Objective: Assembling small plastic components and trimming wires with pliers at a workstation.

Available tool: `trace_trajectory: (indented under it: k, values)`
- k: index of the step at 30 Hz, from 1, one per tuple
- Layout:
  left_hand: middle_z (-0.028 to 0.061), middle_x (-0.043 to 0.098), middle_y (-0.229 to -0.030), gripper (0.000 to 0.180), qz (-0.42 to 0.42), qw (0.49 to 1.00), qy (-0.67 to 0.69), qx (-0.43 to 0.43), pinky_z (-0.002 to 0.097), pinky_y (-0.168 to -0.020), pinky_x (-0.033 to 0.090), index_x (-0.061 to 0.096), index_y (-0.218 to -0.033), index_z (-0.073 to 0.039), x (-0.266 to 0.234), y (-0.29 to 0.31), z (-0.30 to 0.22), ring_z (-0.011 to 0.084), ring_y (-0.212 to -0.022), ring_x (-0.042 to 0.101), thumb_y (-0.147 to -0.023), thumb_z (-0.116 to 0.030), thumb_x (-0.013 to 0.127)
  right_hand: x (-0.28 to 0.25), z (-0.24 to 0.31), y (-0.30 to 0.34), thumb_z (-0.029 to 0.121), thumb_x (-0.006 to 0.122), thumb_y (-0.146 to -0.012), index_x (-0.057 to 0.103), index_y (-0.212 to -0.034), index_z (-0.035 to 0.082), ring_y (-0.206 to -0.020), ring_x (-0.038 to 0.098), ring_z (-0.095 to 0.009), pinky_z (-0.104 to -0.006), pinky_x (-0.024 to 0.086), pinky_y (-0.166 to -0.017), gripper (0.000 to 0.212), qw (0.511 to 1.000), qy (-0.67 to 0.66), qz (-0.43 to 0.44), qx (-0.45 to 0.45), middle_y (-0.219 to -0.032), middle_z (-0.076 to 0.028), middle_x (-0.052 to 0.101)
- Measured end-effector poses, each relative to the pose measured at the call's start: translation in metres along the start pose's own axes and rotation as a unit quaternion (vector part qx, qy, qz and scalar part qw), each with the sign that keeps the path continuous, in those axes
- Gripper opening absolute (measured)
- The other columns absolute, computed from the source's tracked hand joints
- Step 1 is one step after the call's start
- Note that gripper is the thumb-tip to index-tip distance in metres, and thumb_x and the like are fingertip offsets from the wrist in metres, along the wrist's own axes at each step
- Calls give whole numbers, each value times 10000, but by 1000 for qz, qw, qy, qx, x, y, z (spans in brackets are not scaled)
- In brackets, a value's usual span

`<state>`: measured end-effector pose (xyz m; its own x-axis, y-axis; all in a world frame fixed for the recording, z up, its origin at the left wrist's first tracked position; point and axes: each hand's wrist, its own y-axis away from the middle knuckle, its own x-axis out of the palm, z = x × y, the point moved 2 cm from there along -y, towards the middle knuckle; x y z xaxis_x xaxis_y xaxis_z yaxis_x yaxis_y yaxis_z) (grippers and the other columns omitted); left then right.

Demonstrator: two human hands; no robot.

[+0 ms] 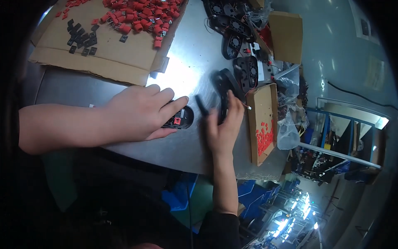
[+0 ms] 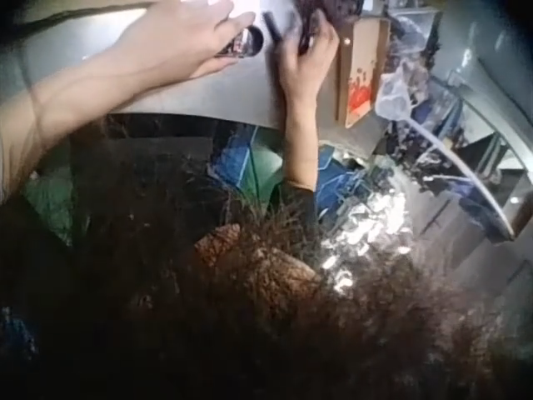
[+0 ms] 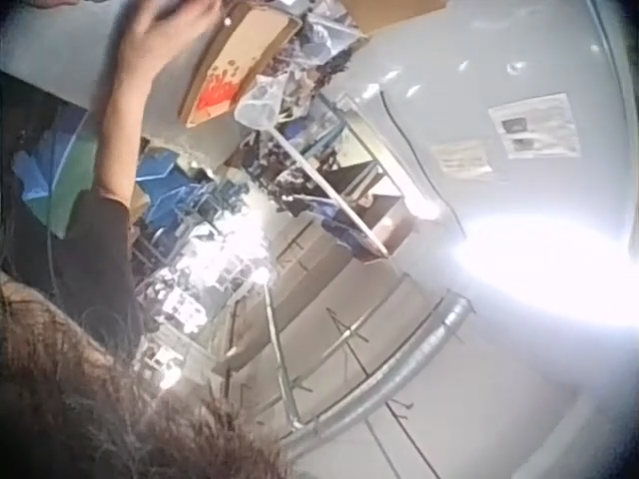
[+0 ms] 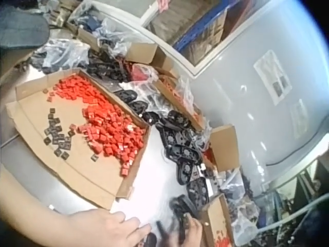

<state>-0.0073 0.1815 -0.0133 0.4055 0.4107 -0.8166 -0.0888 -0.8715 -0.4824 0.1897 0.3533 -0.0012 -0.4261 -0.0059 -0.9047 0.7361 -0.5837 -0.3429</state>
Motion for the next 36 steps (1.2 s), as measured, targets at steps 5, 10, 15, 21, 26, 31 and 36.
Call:
trace_trajectory:
  k: [5, 10, 15, 21, 26, 31, 36]
  values:
    - [118, 654, -963, 567, 13, 1000, 15, -4, 344, -693, 592, 639, -1236, 55, -1, -1, -1, 263, -853, 707, -915, -400, 748, -2, -7, 0, 309, 467, -1080, 535, -1489, 7, -1157, 605, -323, -433, 461, -1029, 513, 997, 34, 31, -63, -1304, -210, 580]
    - [131, 642, -1001, 610, 25, 999, 20, -19, 332, -694, 563, 630, -1323, 37, 3, 3, 1, 262, -849, 688, -940, -428, 724, -17, 15, -3, 561, 753, -844, 221, -1655, 36, -1550, 241, -482, -485, 231, -1264, 1103, 955, 4, 228, -189, -1699, -284, 182]
    - [143, 662, -989, 534, -13, 999, 40, 1, 372, -733, 604, 643, -1206, 72, 0, 0, -2, 296, -892, 721, -936, -380, 731, -11, 4, 8, 358, 847, -821, 437, -1552, 21, -1388, 458, -413, -469, 391, -1161, 904, 983, -16, 144, -112, -1515, -247, 452]
    - [153, 672, -999, 520, 14, 999, 30, -8, 374, -736, 603, 648, -1178, 66, 5, 4, 2, 292, -867, 723, -943, -392, 727, -16, -23, 37, 445, 502, -1056, 604, -1409, -31, -859, 596, -150, -266, 472, -764, 601, 943, -276, -102, 156, -980, -58, 638]
    - [144, 664, -980, 516, 8, 1000, 25, -6, 366, -721, 600, 650, -1177, 60, 3, 4, -1, 290, -864, 721, -938, -390, 735, -32, 38, 8, 652, 557, -1010, 595, -1160, 21, -826, 560, -127, -272, 452, -671, 649, 955, -286, -81, 2, -1029, -73, 614]
    - [143, 659, -970, 503, -9, 1000, 25, -9, 367, -705, 596, 658, -1183, 57, 5, 0, -3, 291, -858, 719, -929, -370, 735, -32, 96, -18, 716, 450, -1019, 589, -1188, 82, -729, 531, -176, -308, 431, -652, 671, 740, -659, -128, -43, -995, -96, 594]
    - [146, 663, -980, 420, -4, 999, 29, -34, 386, -687, 603, 668, -1185, 54, 3, 1, -5, 298, -857, 722, -926, -276, 690, -9, 110, -29, 706, 363, -1053, 607, -1239, 102, -742, 485, -153, -295, 398, -657, 678, 746, -659, -76, -48, -960, -90, 568]
